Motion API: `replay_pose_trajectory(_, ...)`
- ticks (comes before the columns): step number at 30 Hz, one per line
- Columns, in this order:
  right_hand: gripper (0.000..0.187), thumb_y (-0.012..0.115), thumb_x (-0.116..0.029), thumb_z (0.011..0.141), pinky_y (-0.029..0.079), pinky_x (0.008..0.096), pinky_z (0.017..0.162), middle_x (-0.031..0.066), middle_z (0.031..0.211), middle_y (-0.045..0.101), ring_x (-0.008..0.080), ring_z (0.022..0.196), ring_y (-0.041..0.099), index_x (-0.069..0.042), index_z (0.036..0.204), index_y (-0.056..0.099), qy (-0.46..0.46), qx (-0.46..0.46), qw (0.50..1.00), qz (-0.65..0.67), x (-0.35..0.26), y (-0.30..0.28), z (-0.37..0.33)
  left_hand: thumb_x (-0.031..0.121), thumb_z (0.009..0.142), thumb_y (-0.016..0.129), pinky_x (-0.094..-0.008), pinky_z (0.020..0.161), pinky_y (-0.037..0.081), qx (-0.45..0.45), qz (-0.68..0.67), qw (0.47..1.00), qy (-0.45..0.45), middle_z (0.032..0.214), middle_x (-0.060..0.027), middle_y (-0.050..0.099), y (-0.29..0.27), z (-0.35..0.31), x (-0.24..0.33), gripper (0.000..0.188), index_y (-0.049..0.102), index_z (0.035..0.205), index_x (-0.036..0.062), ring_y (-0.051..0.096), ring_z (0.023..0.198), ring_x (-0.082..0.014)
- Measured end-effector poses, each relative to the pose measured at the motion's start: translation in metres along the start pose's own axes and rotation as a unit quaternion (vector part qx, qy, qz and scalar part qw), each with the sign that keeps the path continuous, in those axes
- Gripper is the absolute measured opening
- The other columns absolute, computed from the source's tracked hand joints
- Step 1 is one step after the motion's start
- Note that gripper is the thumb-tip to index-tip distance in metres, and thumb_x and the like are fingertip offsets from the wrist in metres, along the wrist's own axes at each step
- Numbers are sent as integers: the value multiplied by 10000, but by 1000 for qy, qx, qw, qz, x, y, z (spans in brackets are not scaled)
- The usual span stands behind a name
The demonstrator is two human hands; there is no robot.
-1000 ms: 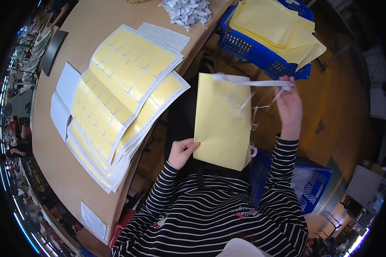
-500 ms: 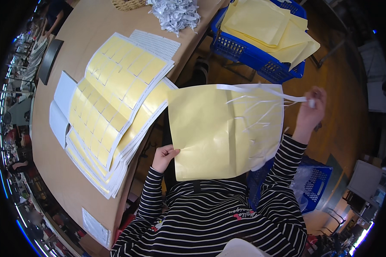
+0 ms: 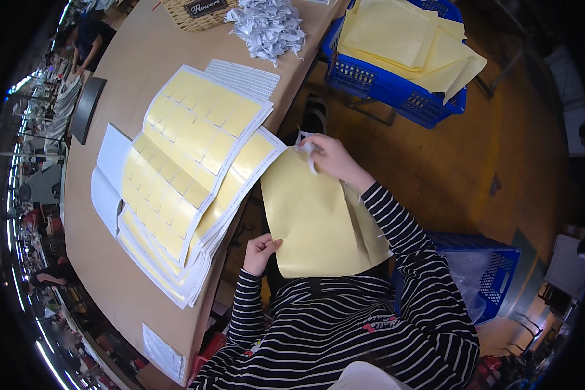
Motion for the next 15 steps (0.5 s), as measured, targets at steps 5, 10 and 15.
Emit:
replay_pose_trajectory(5,239,484,38,809,480,312,703,64,941,598,194,818,594,-51,1004,590,89,273,876,389,55,-66,-8,58,899,644,-167,614,358,11,-14,1000,-25,722,70,593,-7,-5,-10,131,691,955,-51,464,655,3)
replay_pose_trajectory(10,226,466,28,868,507,386,743,90,987,594,225,858,597,-96,1035,554,58,420,690,587,95,-175,-62,55,895,642,-178,695,420,28,-45,998,-32,805,33,658,-18,-7,-20,162,699,1009,-45,542,718,-21)
replay_pose_trajectory(15,179,403,-18,952,477,503,904,151,1018,594,299,960,598,-7,1036,561,-107,349,654,663,112,-287,-153,50,876,627,-213,787,457,22,-76,996,-34,889,-33,711,-39,-8,-28,187,704,1019,-43,619,799,-75)
Point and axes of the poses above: each hand's wrist, its own z-axis towards the middle knuckle, its own y-axis out of the palm, x = y × z, the point moved 5 cm from there along z, towards the middle knuckle
